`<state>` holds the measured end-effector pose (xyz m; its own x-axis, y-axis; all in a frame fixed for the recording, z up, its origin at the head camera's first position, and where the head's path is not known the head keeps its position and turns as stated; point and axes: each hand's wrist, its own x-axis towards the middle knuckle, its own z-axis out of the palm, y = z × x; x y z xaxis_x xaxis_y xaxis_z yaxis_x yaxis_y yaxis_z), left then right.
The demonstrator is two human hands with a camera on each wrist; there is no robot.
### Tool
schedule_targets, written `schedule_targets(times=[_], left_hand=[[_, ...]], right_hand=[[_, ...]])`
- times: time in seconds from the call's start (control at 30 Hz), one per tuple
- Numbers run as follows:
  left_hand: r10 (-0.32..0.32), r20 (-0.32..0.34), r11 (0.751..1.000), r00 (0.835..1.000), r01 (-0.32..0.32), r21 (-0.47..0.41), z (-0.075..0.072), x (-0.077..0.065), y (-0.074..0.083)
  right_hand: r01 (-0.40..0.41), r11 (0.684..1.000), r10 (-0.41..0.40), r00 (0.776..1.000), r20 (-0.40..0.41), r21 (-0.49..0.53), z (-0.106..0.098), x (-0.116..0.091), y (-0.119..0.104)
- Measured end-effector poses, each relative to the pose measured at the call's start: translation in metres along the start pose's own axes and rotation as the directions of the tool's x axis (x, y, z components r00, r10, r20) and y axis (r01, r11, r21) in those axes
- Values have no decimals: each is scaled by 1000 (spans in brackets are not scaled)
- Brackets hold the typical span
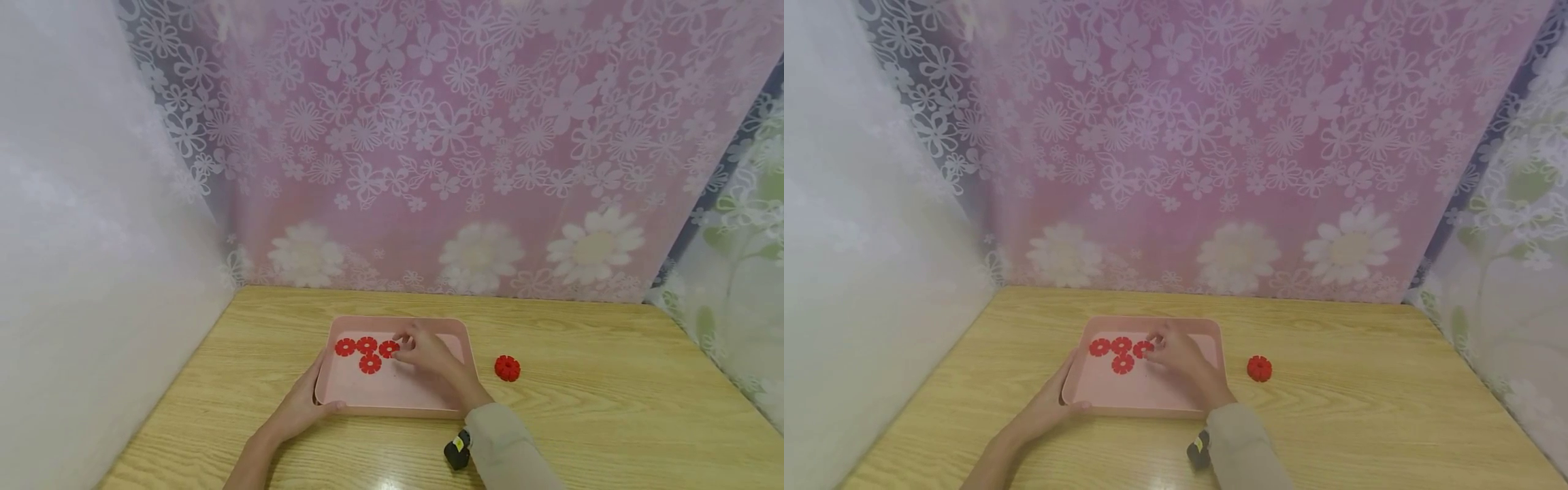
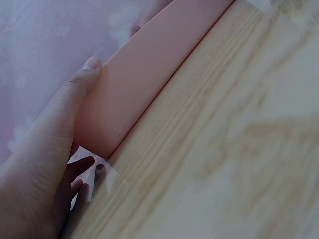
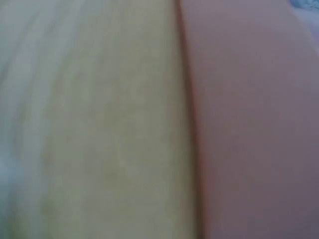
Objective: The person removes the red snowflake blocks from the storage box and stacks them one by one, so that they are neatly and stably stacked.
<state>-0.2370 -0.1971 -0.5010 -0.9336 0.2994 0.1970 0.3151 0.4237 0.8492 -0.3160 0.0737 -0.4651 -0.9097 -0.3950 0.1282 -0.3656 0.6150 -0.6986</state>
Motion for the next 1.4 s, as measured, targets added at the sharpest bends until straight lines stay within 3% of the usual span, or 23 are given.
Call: schedule_targets(times=[0.13, 0.33, 0.6, 0.93, 1.4], left_hand=[[17, 0, 1000, 1000, -17, -9, 1, 1, 2], [9, -3, 1000, 1000, -9, 7, 1, 2, -1], [-8, -9, 1000, 1000, 8, 8, 0, 0, -3], [-3, -8, 1000, 1000, 3, 4, 1, 1, -2], [6, 0, 1000, 1000, -6, -3, 1, 1, -1]], right_hand=[[-62, 997, 60, 997, -44, -36, 6, 0, 7], [-90, 995, 86, 992, -93, -49, 14, 0, 11], [-90, 985, 72, 990, -124, -145, 22, 3, 13], [-67, 978, 36, 987, -158, -195, 23, 4, 13], [-85, 987, 61, 983, -171, -140, 16, 1, 11]])
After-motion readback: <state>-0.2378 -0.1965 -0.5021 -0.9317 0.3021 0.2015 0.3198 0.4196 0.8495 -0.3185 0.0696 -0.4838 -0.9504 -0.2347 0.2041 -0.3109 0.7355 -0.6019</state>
